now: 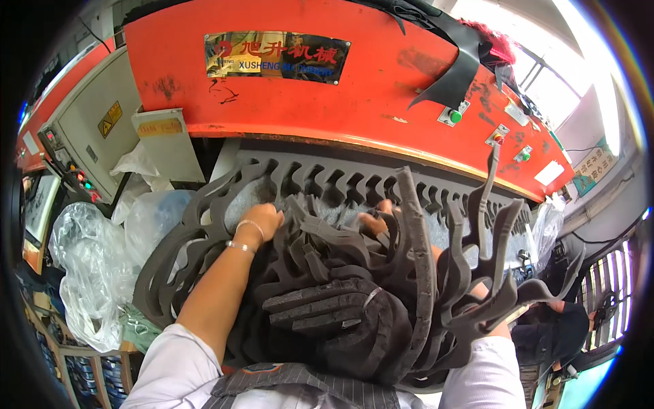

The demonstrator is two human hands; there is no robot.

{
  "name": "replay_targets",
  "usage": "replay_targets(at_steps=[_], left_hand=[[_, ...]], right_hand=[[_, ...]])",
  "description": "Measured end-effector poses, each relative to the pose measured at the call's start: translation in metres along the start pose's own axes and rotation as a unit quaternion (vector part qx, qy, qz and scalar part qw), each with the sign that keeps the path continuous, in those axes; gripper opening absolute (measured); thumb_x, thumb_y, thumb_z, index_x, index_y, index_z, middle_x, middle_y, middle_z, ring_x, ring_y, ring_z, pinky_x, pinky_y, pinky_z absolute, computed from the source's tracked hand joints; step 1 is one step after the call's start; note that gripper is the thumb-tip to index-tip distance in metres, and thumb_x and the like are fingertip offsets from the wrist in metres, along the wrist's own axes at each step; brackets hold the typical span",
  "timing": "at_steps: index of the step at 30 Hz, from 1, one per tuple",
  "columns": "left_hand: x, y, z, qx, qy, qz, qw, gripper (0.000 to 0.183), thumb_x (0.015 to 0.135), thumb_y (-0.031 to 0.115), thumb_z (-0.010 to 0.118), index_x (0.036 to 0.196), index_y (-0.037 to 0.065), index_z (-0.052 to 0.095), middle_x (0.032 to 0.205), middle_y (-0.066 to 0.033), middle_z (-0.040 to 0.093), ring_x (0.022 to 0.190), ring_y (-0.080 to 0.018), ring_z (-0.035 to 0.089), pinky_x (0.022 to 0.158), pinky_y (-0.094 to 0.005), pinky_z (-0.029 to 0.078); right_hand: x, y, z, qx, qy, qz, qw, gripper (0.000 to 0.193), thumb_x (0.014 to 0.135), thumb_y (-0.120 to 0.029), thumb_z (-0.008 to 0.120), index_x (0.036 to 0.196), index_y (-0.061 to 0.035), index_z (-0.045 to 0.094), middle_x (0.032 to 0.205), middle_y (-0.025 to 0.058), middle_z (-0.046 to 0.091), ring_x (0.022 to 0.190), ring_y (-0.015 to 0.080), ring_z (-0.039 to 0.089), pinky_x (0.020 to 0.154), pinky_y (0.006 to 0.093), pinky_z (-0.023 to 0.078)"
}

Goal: Use a hydraulic cutting press to cut out shoe components from a sheet of material using metal dies.

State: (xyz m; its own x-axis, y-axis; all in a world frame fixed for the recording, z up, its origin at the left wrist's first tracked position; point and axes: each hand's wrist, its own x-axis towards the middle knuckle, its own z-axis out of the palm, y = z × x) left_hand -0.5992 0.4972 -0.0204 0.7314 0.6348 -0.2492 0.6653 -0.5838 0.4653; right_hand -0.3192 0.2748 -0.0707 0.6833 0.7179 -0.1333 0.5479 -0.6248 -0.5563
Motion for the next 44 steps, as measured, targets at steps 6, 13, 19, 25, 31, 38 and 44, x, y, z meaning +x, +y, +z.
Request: replay_targets(at_steps=[6,13,19,25,31,38,44], left_hand=[[-0.058,-0.004,0.067,-0.056,0.028,0.357,0.932,0.029,0.092,0.021,0.047,0.094,-0.001,0.066,0.092,-0.0265,0.065,0.089,-0.0402,0.063,0.083,-0.0440,0.049],[0.018,0.043,0.032,-0.001,0.086,-0.101,0.991,0.084,0.064,0.056,0.076,0.123,0.002,0.049,0.131,-0.0179,0.050,0.122,-0.0382,0.049,0.098,-0.0502,0.043],[0.022,0.049,0.082,-0.021,0.096,-0.021,0.995,0.050,0.072,0.036,0.069,0.111,0.006,0.060,0.110,-0.0172,0.066,0.100,-0.0285,0.065,0.088,-0.0388,0.050],[0.007,0.040,0.074,-0.219,0.021,0.068,0.973,0.049,0.073,0.039,0.069,0.108,0.006,0.062,0.116,-0.0175,0.063,0.106,-0.0307,0.062,0.090,-0.0410,0.048],[-0.018,0.054,-0.009,0.285,0.446,-0.109,0.841,0.080,0.071,0.062,0.069,0.125,0.005,0.054,0.121,-0.0158,0.061,0.116,-0.0289,0.056,0.098,-0.0460,0.041],[-0.004,-0.008,-0.023,0.064,0.152,-0.208,0.964,0.034,0.086,0.033,0.062,0.111,0.010,0.067,0.114,-0.0117,0.067,0.107,-0.0287,0.064,0.089,-0.0414,0.049],[-0.036,-0.009,-0.010,-0.068,0.105,-0.102,0.987,0.026,0.085,0.025,0.058,0.098,0.009,0.073,0.105,-0.0169,0.068,0.100,-0.0325,0.066,0.084,-0.0417,0.052]], right_hand=[[0.000,-0.002,-0.003,-0.012,-0.087,-0.121,0.989,0.045,0.084,-0.033,0.061,0.123,-0.0109,0.056,0.113,0.0187,0.060,0.108,0.0363,0.056,0.089,0.0420,0.046],[0.001,-0.014,0.009,-0.013,-0.156,-0.257,0.954,0.041,0.082,-0.030,0.060,0.119,-0.0114,0.057,0.113,0.0171,0.058,0.109,0.0354,0.054,0.085,0.0462,0.047],[-0.006,-0.035,0.013,-0.011,-0.227,-0.393,0.891,0.038,0.081,-0.026,0.060,0.115,-0.0118,0.057,0.113,0.0157,0.056,0.111,0.0347,0.052,0.082,0.0498,0.047],[0.014,-0.038,0.004,-0.144,-0.088,-0.422,0.891,0.037,0.083,-0.015,0.059,0.120,-0.0123,0.056,0.121,0.0157,0.052,0.110,0.0337,0.055,0.089,0.0405,0.048],[0.022,-0.030,0.008,-0.167,-0.048,-0.417,0.892,0.035,0.081,-0.016,0.061,0.116,-0.0130,0.058,0.112,0.0141,0.054,0.107,0.0334,0.056,0.087,0.0413,0.048],[0.028,-0.023,0.014,-0.222,-0.003,-0.430,0.875,0.033,0.079,-0.017,0.063,0.112,-0.0137,0.059,0.102,0.0122,0.057,0.102,0.0330,0.057,0.084,0.0423,0.047],[-0.013,-0.199,0.008,-0.187,0.024,-0.563,0.804,0.054,0.077,-0.033,0.073,0.123,-0.0112,0.056,0.128,0.0132,0.051,0.112,0.0339,0.054,0.093,0.0418,0.046]])
